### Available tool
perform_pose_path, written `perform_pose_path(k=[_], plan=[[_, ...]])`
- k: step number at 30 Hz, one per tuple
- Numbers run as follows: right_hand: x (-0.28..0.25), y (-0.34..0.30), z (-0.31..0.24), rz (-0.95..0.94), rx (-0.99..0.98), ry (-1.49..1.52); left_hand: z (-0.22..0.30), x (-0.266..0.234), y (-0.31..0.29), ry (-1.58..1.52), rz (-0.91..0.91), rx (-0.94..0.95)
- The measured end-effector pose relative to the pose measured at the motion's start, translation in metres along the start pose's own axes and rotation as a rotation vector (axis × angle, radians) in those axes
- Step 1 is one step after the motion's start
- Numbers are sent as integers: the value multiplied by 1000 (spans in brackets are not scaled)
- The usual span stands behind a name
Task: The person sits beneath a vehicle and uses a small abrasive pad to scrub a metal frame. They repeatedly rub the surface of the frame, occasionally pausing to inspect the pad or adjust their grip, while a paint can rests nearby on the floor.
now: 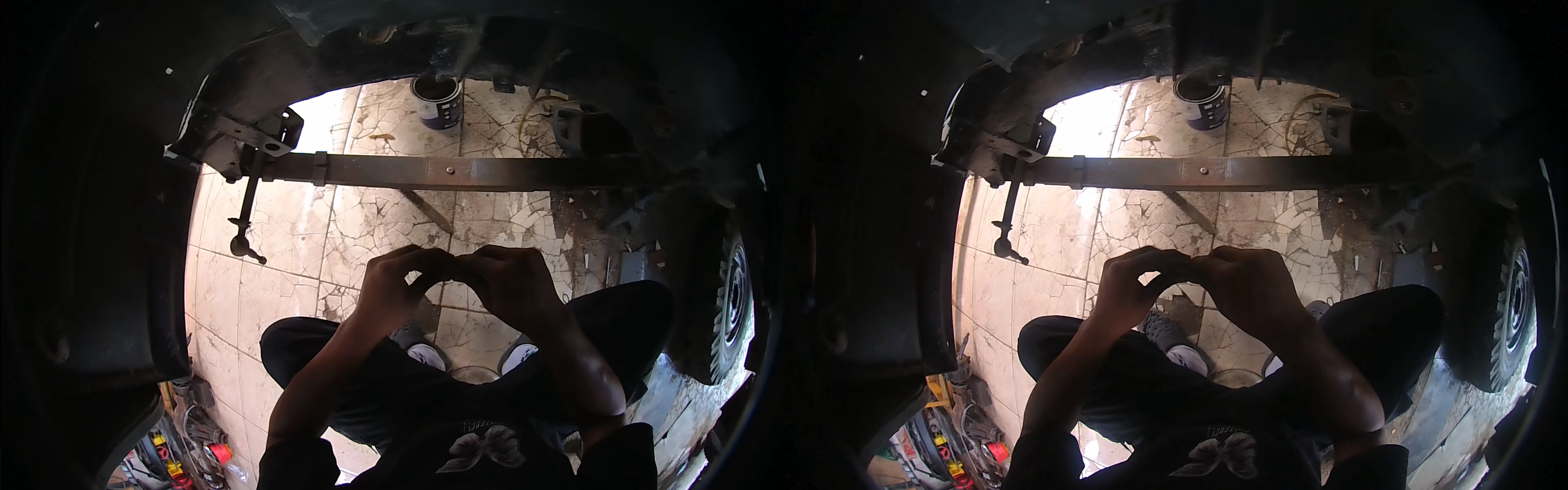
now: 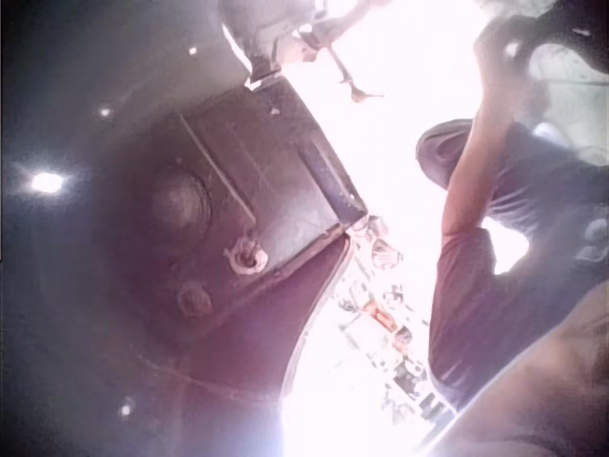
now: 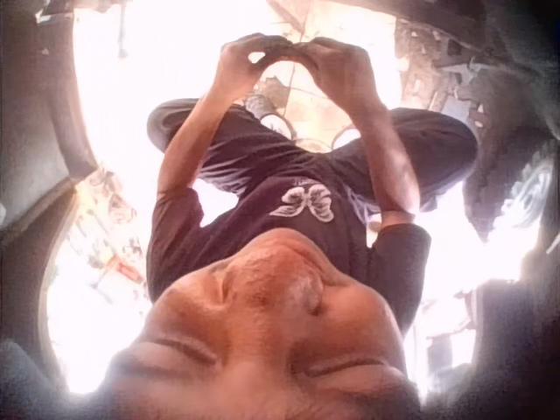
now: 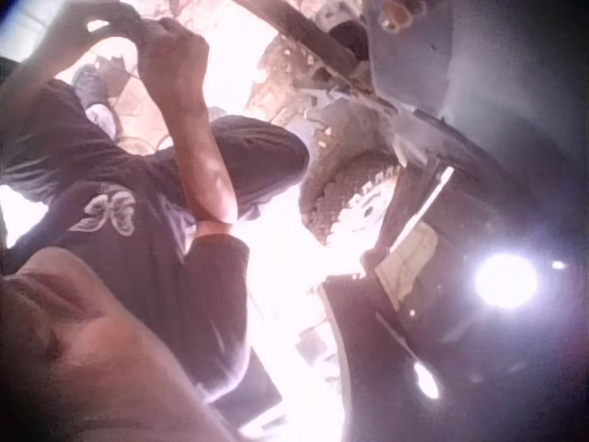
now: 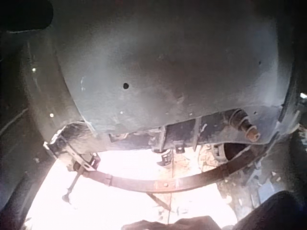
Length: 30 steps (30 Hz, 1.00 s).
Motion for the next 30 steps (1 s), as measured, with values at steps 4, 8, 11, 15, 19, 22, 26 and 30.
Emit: perform_pose_path(k=[4, 8, 11, 15, 19, 22, 26, 30], plan=[[0, -4, 5, -39, 35, -93, -1, 8, 11, -14, -59, 12], [2, -5, 9, -77, 12, -51, 2, 15, 11, 57, -173, -22], [30, -15, 13, -152, -43, -95, -16, 24, 10, 299, -362, 49], [57, -18, 13, -251, 49, -123, -41, 33, -5, 493, -514, 49], [52, -9, 29, -182, 153, 131, -43, 36, -3, 454, -401, -79], [65, -2, 52, -138, 208, 513, -59, 27, 1, 369, -381, -52], [83, -1, 52, -51, 351, 863, -50, 1, 9, 153, -226, -52], [90, -3, 46, 123, 283, 999, -46, 5, 11, -6, -138, -25]])
Point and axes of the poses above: each hand's wrist, its own y-axis towards the middle knuckle, its own x-axis out of the palm, z = x × y, the point moved 5 cm from there along y, towards the middle knuckle
